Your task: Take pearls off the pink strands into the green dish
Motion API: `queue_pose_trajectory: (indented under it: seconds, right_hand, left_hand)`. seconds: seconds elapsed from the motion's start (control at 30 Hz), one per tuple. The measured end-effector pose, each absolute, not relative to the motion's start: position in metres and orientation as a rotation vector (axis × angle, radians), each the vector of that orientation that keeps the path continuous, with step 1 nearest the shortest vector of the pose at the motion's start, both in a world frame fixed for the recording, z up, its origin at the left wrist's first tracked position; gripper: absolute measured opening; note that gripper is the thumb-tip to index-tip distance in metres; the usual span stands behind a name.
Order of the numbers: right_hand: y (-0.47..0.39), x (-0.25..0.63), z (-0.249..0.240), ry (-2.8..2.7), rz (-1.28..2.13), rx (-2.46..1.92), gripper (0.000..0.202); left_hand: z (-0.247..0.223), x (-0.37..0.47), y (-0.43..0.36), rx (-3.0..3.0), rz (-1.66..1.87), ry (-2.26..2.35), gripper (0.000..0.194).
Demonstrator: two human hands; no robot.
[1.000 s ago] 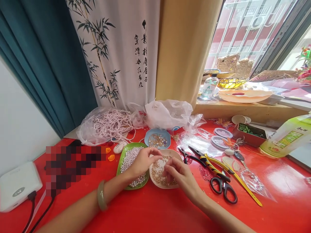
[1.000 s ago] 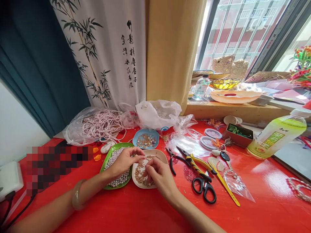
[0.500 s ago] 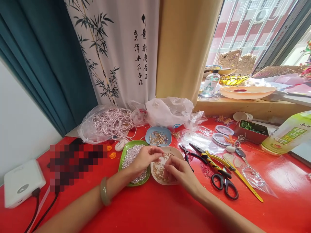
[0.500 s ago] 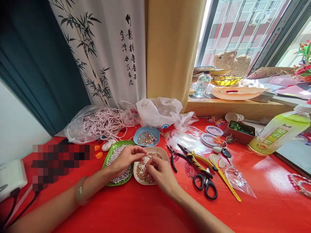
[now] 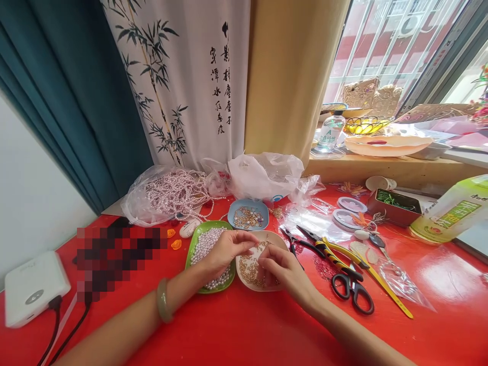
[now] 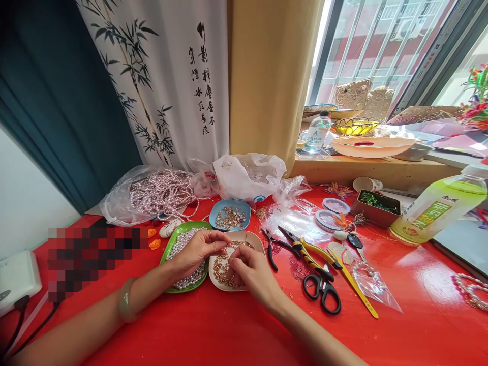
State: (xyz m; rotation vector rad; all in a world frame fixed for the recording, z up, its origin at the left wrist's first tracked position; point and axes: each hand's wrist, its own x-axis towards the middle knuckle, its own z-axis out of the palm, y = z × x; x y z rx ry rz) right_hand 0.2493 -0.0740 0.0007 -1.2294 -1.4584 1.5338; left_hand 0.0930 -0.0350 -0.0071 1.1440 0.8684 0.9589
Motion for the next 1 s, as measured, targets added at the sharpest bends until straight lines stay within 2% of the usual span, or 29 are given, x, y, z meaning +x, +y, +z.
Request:
queue_pose_trajectory:
  seconds: [0.67, 0.8, 1.0]
  right_hand:
    - [-0.0741, 0.2491, 0.0044, -1.481, 1.521, -1.225, 0.013]
    - [-0.074, 0.2491, 0.003, -1.486, 1.494, -1.24, 0.014]
    - [-0.0706, 0.2484, -0.0025, -1.509, 1.392, -1.216, 0.021]
  left_hand:
    - [-0.0088, 0.0919, -0.0349, 1.211, 0.891, 0.821, 0.017]
    - [-0.0078, 0.0915, -0.036, 1.22, 0.893, 0.803, 0.022]
    - [-0.007, 0.0907, -0.0339, 1.401, 0.917, 0.861, 0.021]
